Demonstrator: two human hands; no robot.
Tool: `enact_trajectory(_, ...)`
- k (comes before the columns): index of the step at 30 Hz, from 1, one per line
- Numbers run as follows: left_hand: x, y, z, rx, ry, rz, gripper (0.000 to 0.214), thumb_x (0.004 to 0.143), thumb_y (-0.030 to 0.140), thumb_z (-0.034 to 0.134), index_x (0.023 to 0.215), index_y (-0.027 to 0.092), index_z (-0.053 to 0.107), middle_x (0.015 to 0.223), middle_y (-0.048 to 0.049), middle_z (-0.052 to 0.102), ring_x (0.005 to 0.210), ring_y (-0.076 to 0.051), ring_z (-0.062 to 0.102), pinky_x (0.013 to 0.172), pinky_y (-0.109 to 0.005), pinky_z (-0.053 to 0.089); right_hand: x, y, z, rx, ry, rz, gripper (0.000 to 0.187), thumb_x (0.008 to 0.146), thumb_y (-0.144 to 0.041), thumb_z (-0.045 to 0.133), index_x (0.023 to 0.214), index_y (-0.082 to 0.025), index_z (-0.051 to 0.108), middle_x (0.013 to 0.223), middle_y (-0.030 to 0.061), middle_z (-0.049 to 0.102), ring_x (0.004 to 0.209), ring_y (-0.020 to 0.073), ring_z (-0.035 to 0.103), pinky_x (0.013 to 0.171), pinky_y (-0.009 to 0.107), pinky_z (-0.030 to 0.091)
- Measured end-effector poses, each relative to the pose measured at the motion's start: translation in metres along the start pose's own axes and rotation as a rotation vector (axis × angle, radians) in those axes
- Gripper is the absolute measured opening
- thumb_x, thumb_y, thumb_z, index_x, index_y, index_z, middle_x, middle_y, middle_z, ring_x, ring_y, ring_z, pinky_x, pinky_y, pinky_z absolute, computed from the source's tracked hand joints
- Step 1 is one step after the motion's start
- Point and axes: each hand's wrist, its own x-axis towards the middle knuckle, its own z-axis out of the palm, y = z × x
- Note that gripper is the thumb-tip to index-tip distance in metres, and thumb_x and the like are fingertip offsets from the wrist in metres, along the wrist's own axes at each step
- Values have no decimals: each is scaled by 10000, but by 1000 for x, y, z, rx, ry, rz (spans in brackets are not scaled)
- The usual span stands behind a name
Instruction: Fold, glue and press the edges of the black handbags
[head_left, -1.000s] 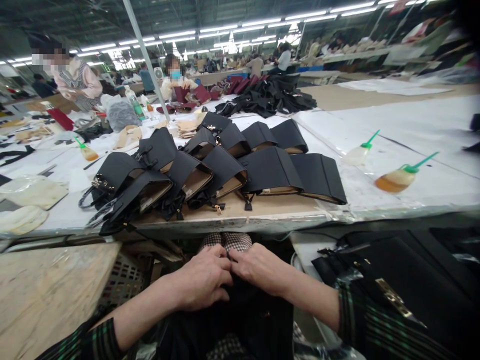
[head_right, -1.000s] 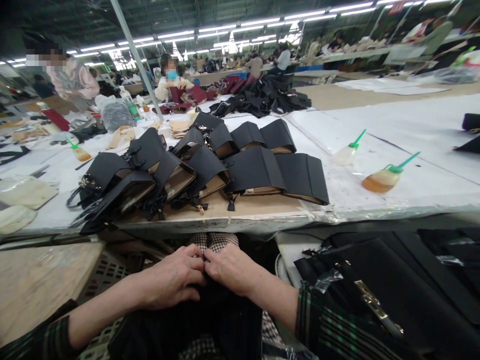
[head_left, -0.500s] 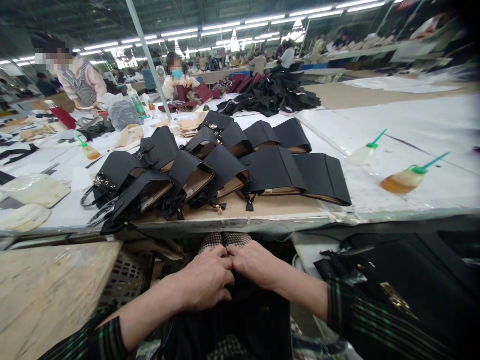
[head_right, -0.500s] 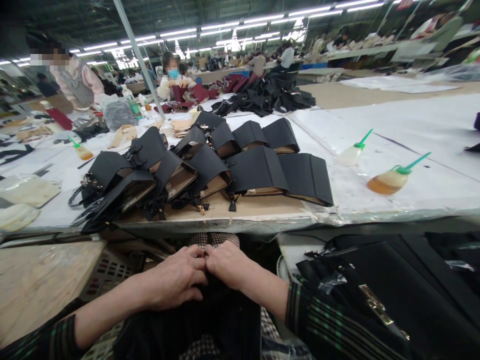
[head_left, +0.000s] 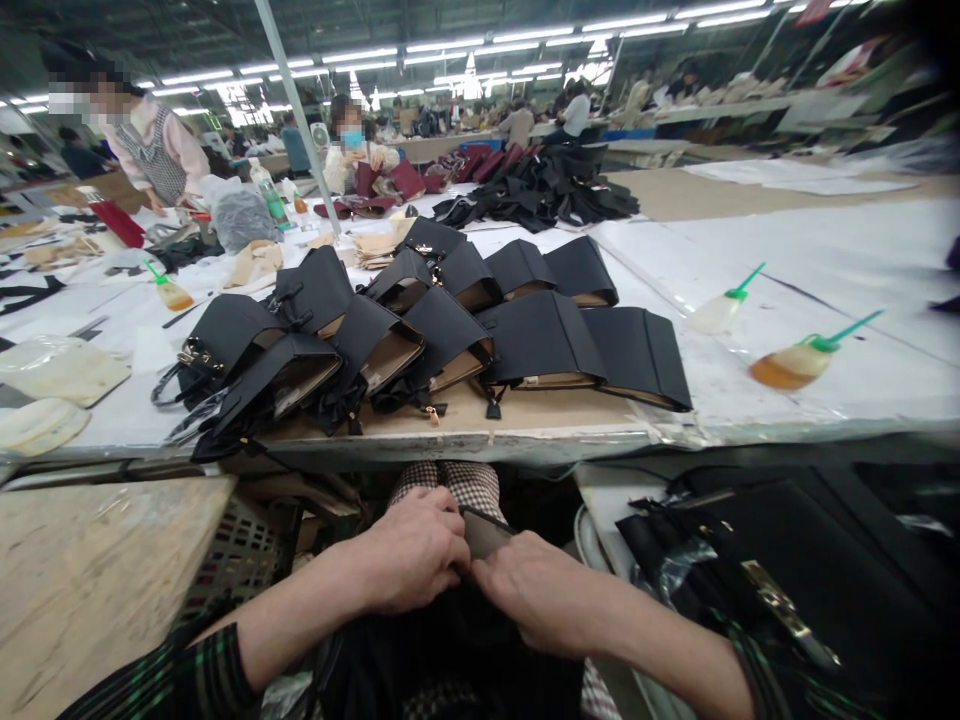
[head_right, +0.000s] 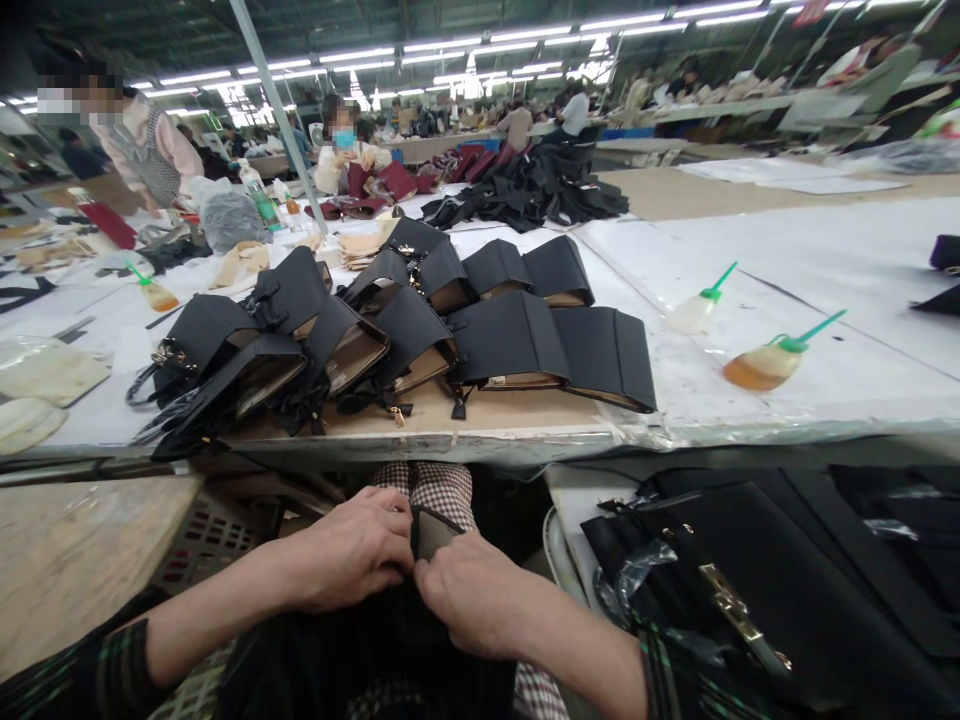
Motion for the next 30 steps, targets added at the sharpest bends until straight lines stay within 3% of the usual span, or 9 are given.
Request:
enact_trajectory(5,3,8,-7,16,-34,-15,74,837,293,715,898,251,725,898,-28,687,1033,-253,521,916,-397,410,4,10,-12,124,-224,15,233,730,-40,593,921,-108,707,824,129,741,705,248,691,467,264,314)
enact_trajectory(8,-1,9,-8,21,-39,-39,96,833,311,728,911,255,717,922,-23,678,1034,-249,518,892,-384,418,1,17,-13,156,-239,28,238,740,-70,581,950,-99,689,810,140,736,661,248,679,435,258,282)
enact_trajectory(14,-8,1,-2,-17,23,-35,122,847,342,717,914,241,699,948,-26,639,1025,-236,498,880,-351,428,-26,7,-11,186,45,16,192,985,-258,469,950,-151,625,748,77,690,592,214,628,504,281,358)
enact_trajectory(17,-6,-3,3,-66,45,-36,75,879,310,682,909,244,703,932,-25,614,1008,-217,492,876,-320,433,-34,-5,0,156,218,65,145,965,-304,581,919,-171,620,829,63,682,791,238,639,760,348,467)
enact_trajectory(20,-4,-6,5,-110,53,-65,47,887,277,671,883,239,699,936,-19,598,989,-203,494,853,-301,436,-36,-11,16,163,347,103,94,963,-184,574,877,-184,611,880,42,657,922,237,591,981,460,393)
enact_trajectory(26,-5,-5,2,-241,89,-131,59,860,244,704,815,219,674,1114,0,559,1041,-182,507,904,-292,437,-48,-5,34,342,587,304,183,979,-107,466,875,-167,604,1147,104,536,1062,261,506,870,408,483)
enact_trajectory(30,-2,-4,1,-264,79,-127,90,869,239,692,792,210,654,1184,9,551,1107,-190,511,1046,-352,376,-55,4,40,361,659,402,170,970,-111,476,897,-168,619,1132,104,516,1045,266,505,863,423,497)
